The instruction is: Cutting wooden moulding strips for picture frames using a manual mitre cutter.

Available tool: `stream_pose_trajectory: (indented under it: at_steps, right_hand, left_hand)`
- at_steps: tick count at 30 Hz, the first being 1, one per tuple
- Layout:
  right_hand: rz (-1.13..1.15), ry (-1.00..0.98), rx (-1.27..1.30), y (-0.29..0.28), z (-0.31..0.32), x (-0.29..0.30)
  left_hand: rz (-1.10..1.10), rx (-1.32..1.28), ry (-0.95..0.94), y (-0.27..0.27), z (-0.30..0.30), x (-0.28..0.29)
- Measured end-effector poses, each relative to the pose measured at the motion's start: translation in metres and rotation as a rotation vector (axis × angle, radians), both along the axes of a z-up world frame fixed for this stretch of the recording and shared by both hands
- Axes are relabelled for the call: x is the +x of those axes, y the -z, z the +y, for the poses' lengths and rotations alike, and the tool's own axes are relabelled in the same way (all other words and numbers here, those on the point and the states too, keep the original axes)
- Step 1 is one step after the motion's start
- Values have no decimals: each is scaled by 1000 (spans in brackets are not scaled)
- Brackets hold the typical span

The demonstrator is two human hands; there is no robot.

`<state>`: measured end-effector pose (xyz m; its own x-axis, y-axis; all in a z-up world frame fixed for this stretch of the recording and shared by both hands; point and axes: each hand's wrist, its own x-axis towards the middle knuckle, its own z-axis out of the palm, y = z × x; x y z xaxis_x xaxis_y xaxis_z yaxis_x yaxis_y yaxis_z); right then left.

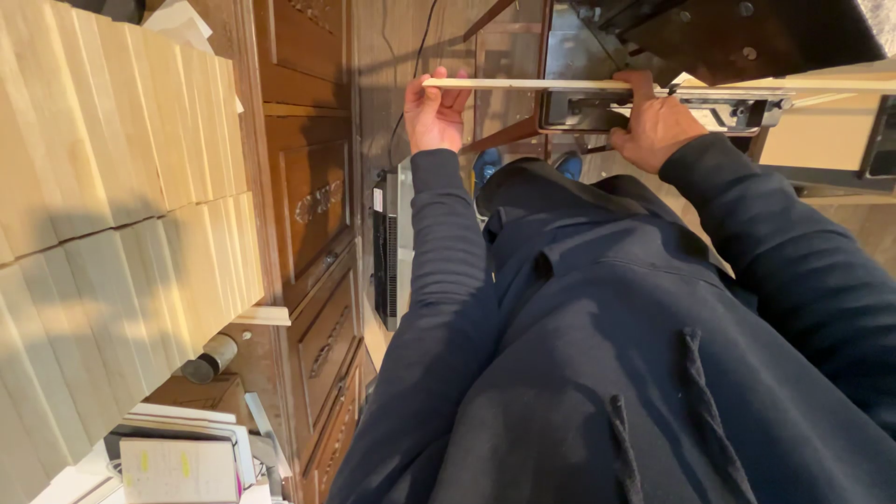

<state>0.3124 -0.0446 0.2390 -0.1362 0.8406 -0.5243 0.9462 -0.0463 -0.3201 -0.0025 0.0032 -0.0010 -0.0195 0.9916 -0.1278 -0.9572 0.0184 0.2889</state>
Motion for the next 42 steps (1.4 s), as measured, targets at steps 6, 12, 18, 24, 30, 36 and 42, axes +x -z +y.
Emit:
stream_pose_trajectory:
  at_steps: [6, 12, 18, 24, 30, 36, 42]
  right_hand:
    - [37, 38, -40, -12, 3, -6]
    - [20, 15, -67, -13, 3, -5]
    - [33, 34, -83, -17, 4, -8]
    - [51, 45, -87, -16, 4, -6]
    - [71, 59, -57, -11, 0, -4]
    - [110, 57, -34, -7, -1, -2]
    - [165, 31, 56, 7, -4, 9]
  left_hand:
    - [23, 5, 32, -4, 2, -8]
    - [52, 18, 72, -12, 3, -15]
    - [81, -14, 91, -22, 6, -21]
    - [147, -26, 118, -22, 7, -25]
    - [61, -29, 114, -7, 2, -19]
    - [101, 31, 132, -35, 1, -28]
    - [228, 161, -164, -129, 13, -62]
